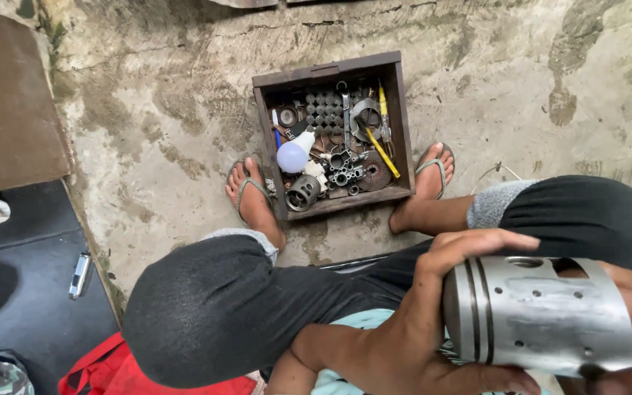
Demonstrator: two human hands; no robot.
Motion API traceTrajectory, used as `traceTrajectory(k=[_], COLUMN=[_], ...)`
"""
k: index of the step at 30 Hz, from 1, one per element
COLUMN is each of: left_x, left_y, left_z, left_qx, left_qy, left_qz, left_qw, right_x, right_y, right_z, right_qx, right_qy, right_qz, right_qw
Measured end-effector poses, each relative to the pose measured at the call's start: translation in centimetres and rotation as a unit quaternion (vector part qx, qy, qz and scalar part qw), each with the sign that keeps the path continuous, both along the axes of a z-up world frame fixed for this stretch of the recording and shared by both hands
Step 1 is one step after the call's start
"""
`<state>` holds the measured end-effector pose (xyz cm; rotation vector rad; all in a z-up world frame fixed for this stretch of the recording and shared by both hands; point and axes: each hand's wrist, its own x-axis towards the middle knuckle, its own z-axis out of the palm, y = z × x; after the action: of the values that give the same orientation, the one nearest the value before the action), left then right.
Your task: Cleaning the ring grooves of a motorcycle piston using a thin metal tool to remove debris.
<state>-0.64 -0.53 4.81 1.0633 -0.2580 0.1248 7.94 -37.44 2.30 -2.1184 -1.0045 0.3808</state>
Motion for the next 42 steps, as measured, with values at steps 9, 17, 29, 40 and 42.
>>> traceTrajectory(k=[9, 17, 29, 40, 42], left_x=[-1.1, -1.7, -1.1, -1.3, -0.5], left_y=[-0.6, 1.2, 1.9, 2.4, 2.5], left_z=[1.3, 5.5, 0.7, 0.8, -0.8], left_qx=[-0.050, 0.047, -0.062, -0.027, -0.062], left_qy=[0.014, 0.094, 0.060, 0.056, 0.038], left_qz=[0.096, 0.110, 0.059, 0.057, 0.030], left_qw=[0.994, 0.988, 0.994, 0.996, 0.997], right_x=[0.0, 0.7, 1.0, 3.4, 3.1], right_y=[5.1, 8.1, 10.7, 9.1, 9.0], right_z=[1.4, 1.4, 2.7, 2.0, 2.2], right_qx=[0.004, 0.037, 0.025, -0.020, -0.028], right_qy=[0.096, 0.025, -0.079, -0.084, -0.085], right_qz=[0.012, 0.097, 0.157, 0.231, 0.238], right_qw=[0.995, 0.994, 0.984, 0.969, 0.967])
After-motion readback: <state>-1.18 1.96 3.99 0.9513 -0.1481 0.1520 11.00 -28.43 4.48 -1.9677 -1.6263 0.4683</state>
